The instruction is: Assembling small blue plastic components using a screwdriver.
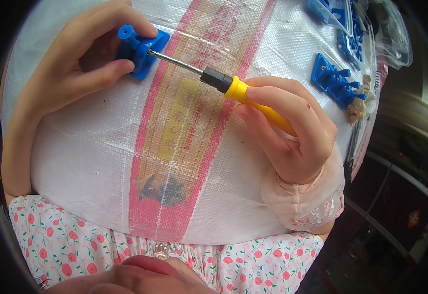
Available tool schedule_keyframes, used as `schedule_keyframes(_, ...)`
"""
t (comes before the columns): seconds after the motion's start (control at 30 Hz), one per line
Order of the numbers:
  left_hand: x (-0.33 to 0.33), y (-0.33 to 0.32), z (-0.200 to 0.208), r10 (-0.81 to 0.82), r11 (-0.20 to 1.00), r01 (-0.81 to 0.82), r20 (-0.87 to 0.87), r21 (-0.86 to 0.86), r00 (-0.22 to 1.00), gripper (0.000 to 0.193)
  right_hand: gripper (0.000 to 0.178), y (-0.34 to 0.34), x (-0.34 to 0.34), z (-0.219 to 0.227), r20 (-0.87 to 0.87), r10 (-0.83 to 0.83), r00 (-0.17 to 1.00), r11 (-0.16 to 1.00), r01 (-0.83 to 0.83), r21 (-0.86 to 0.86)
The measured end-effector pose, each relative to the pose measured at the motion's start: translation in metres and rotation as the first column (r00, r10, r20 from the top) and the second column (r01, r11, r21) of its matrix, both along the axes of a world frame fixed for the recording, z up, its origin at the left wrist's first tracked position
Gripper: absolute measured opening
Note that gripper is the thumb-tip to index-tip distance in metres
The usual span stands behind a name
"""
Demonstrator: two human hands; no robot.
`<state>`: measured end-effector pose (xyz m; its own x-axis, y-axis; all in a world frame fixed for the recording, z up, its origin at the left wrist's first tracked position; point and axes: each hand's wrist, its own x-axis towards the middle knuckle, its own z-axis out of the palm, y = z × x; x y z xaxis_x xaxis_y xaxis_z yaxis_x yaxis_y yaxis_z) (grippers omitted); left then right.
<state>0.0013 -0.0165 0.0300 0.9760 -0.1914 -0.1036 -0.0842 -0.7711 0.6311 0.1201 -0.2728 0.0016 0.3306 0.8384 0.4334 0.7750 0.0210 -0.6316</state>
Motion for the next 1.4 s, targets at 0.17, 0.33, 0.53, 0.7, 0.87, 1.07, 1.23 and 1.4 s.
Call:
schedule_keyframes(0.17,0.0,0.003,0.002,-0.029,1.0,0.029,0.015,0.006,0.999,0.033,0.025,0.0,0.001,0.001,-0.002,-0.001,1.0,1.0,0.001,-0.017)
schedule_keyframes(0.33,-0.001,0.0,0.001,-0.037,0.998,0.034,0.057,0.055,0.998,0.033,0.025,0.0,0.0,0.002,-0.006,-0.007,1.0,1.0,0.006,-0.019)
schedule_keyframes(0.53,0.001,0.001,0.003,-0.015,0.999,0.015,-0.006,0.03,1.0,0.034,0.026,-0.002,-0.001,0.002,-0.019,-0.046,0.999,0.999,0.046,-0.001)
schedule_keyframes(0.7,0.0,-0.002,0.004,0.006,0.999,-0.005,-0.007,0.048,1.0,0.034,0.028,0.0,-0.001,0.003,0.015,-0.018,1.0,1.0,0.018,0.003)
schedule_keyframes(0.87,0.0,-0.002,0.001,-0.016,0.999,0.015,0.031,0.051,0.999,0.033,0.031,0.0,-0.001,0.002,0.047,-0.028,0.998,1.0,0.028,-0.003)
schedule_keyframes(1.07,0.0,0.004,-0.002,-0.028,0.999,0.028,0.038,-0.015,0.999,0.031,0.033,0.0,0.002,0.002,0.121,0.02,0.992,1.0,-0.02,0.005)
schedule_keyframes(1.23,-0.009,0.007,-0.028,0.043,0.993,-0.008,0.295,-0.12,0.955,0.031,0.03,-0.001,-0.001,0.005,-0.014,0.025,1.0,0.999,-0.025,-0.023)
schedule_keyframes(1.4,-0.008,0.006,-0.025,0.041,0.995,-0.011,0.296,-0.102,0.954,0.031,0.026,-0.003,0.001,0.007,0.004,0.045,0.999,0.999,-0.045,-0.031)
